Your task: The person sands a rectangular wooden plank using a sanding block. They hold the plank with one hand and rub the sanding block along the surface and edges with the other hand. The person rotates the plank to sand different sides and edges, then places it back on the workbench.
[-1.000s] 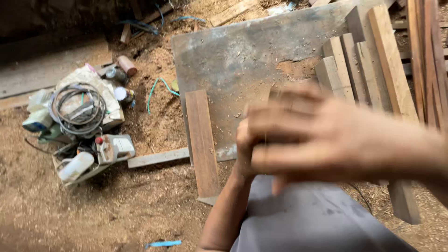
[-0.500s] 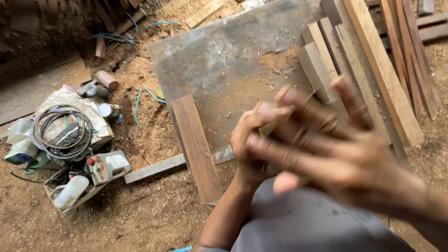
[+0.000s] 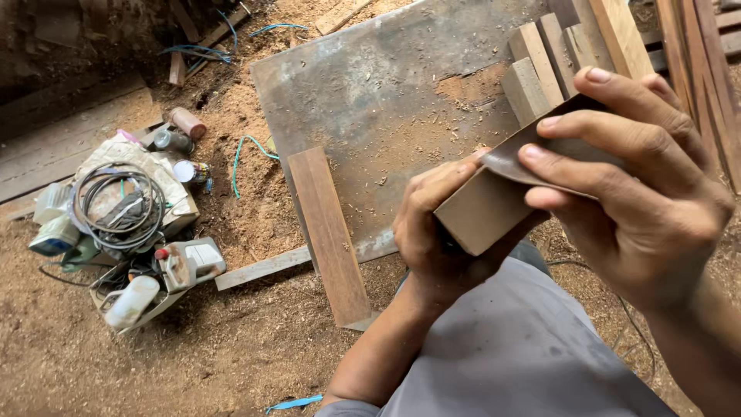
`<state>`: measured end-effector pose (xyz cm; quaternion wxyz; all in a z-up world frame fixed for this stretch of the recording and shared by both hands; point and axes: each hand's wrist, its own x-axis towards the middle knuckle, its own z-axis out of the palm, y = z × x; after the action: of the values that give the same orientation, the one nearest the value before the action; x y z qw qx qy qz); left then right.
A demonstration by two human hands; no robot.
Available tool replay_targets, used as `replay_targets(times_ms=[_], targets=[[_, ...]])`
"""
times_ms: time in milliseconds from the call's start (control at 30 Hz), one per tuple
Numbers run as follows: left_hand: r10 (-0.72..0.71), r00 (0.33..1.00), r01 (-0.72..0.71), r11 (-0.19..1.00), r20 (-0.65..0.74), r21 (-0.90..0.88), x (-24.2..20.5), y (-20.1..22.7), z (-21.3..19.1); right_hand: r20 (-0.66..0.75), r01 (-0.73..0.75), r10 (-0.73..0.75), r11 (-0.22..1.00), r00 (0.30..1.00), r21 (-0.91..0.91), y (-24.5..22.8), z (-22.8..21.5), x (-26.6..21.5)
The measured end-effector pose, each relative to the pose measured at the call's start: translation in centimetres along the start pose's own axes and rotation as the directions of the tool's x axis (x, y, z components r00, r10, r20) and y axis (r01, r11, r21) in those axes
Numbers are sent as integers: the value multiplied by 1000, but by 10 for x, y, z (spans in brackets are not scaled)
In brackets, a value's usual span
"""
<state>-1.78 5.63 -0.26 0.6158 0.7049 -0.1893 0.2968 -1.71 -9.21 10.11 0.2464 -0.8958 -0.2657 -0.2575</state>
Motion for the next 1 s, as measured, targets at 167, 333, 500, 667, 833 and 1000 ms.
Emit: replay_targets(times_ms=[167,333,500,667,833,1000], targets=[[-16,1000,12,975,-16,-223,-1,-3,2,91,233,-235,972,968,29,-25,6,-12],[38,998,-35,997,42,-63,-6,-1,3,17,49,-48,998,999,-49,4,3,-6],[-4,1000,7,991,24,-131,-4,-5,4,77,209,-213,977,974,47,-15,6,-19],[66,998,-65,988,4,-144,2,-9,13,13,-17,17,1000,1000,-6,7,3,-8],[-279,951,308,877,130,-368,6,-2,5,25,224,-231,960,973,166,-8,11,-14],[-159,891,304,905,424,-297,29,0,-21,24,231,-246,935,969,270,4,9,-13]])
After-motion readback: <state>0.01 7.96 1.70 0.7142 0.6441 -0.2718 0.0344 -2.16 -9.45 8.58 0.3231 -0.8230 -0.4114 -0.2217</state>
